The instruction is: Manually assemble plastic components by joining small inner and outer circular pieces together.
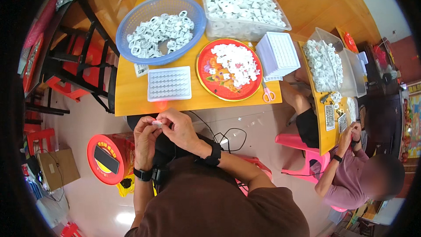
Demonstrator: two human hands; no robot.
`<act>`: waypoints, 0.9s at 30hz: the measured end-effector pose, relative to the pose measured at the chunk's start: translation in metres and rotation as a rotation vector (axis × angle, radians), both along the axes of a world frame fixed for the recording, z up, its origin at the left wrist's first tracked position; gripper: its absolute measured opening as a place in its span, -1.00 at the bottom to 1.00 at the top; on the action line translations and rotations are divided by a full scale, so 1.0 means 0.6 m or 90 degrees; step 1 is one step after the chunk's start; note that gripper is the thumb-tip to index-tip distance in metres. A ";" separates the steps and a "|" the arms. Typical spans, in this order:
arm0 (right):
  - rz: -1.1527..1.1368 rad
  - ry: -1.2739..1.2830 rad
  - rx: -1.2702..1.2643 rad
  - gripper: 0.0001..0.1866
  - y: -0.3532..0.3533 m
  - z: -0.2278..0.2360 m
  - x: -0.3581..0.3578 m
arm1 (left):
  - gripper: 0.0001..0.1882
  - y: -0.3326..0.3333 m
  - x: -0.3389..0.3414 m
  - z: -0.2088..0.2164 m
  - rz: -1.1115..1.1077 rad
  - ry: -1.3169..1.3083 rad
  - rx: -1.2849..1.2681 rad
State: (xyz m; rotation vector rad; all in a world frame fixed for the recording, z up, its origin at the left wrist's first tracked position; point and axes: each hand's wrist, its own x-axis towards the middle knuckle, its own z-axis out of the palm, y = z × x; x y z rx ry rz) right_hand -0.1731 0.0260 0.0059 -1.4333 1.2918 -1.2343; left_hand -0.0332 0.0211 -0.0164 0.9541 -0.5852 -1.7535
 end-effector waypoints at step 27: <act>-0.426 -0.118 -0.082 -0.79 0.012 0.138 -0.403 | -0.94 -0.010 0.016 -0.049 -0.056 -0.285 -0.129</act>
